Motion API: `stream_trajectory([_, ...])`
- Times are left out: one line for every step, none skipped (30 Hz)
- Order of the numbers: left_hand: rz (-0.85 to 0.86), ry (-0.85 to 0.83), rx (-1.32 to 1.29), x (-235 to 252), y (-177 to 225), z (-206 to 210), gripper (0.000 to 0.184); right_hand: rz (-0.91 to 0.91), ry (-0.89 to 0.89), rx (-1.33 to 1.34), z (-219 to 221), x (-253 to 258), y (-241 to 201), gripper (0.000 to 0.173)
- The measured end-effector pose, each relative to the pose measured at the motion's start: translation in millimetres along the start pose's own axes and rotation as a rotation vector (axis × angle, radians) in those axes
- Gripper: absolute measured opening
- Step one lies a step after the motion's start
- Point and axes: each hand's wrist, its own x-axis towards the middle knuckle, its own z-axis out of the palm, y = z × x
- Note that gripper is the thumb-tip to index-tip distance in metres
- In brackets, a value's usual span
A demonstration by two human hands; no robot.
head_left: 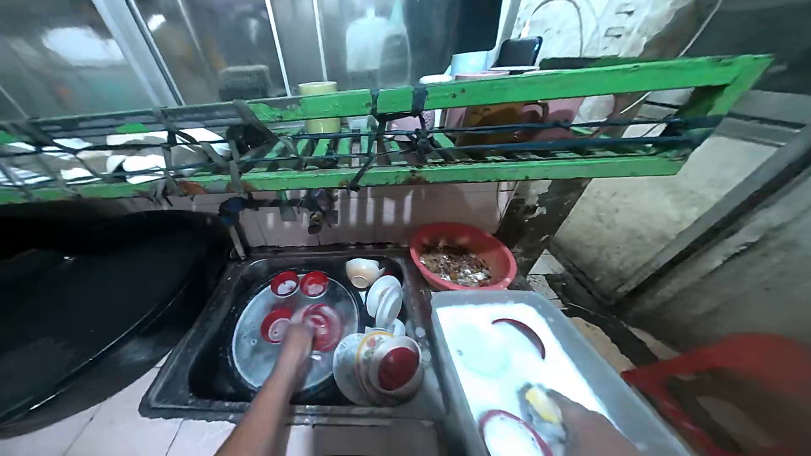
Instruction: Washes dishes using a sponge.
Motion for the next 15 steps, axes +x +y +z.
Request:
stream_trajectory([0.011,0.046,0.258,20.4,-20.8,-13.3,0.045,-0.01,0.008,-0.004,1.3,2.4,2.5,0.072])
stream_trajectory([-0.016,0.048,0.501,34.3,-38.9,-25.4,0.042,-0.028,0.022,-0.005,3.1,4.8,5.1,0.071])
stream_trajectory([-0.06,0.027,0.687,42.5,-56.3,-33.3,0.04,-0.035,0.033,-0.009,4.4,6.3,6.9,0.07])
stream_trajectory([-0.115,-0.012,0.827,47.1,-72.8,-36.3,0.04,-0.03,0.031,-0.017,4.1,7.1,7.4,0.069])
stream_trajectory([-0.184,-0.065,0.924,49.4,-88.1,-34.6,0.04,-0.018,0.026,-0.027,3.8,7.8,7.8,0.069])
stream_trajectory([-0.252,-0.122,0.98,50.5,-102.3,-29.5,0.042,-0.011,0.026,-0.033,4.5,8.2,8.5,0.068])
stream_trajectory([-0.312,-0.185,0.998,51.4,-113.5,-22.8,0.044,-0.009,0.035,-0.035,5.5,8.7,9.0,0.067])
stream_trajectory([-0.361,-0.242,0.99,54.9,-121.7,-16.4,0.044,-0.011,0.048,-0.03,5.6,9.2,8.3,0.067])
stream_trajectory([-0.383,-0.297,0.981,61.1,-126.4,-12.7,0.044,-0.017,0.056,-0.023,5.7,10.4,8.6,0.068])
stream_trajectory([-0.379,-0.369,0.993,67.5,-129.8,-12.1,0.044,-0.026,0.06,-0.013,6.1,10.3,9.9,0.07])
stream_trajectory([-0.357,-0.457,1.031,72.3,-131.9,-13.5,0.044,-0.029,0.058,0.002,5.9,8.8,11.2,0.071])
stream_trajectory([-0.32,-0.526,1.093,75.8,-133.3,-15.3,0.042,-0.023,0.055,0.019,4.7,7.0,11.2,0.071])
stream_trajectory([-0.302,-0.538,1.13,77.7,-134.1,-16.0,0.042,-0.009,0.054,0.037,2.6,4.9,9.9,0.072])
stream_trajectory([-0.314,-0.506,1.129,78.8,-135.1,-15.7,0.045,0.011,0.059,0.052,0.7,2.7,7.6,0.071])
stream_trajectory([-0.329,-0.488,1.146,79.3,-135.2,-15.1,0.045,0.034,0.063,0.054,-0.7,1.0,4.7,0.07])
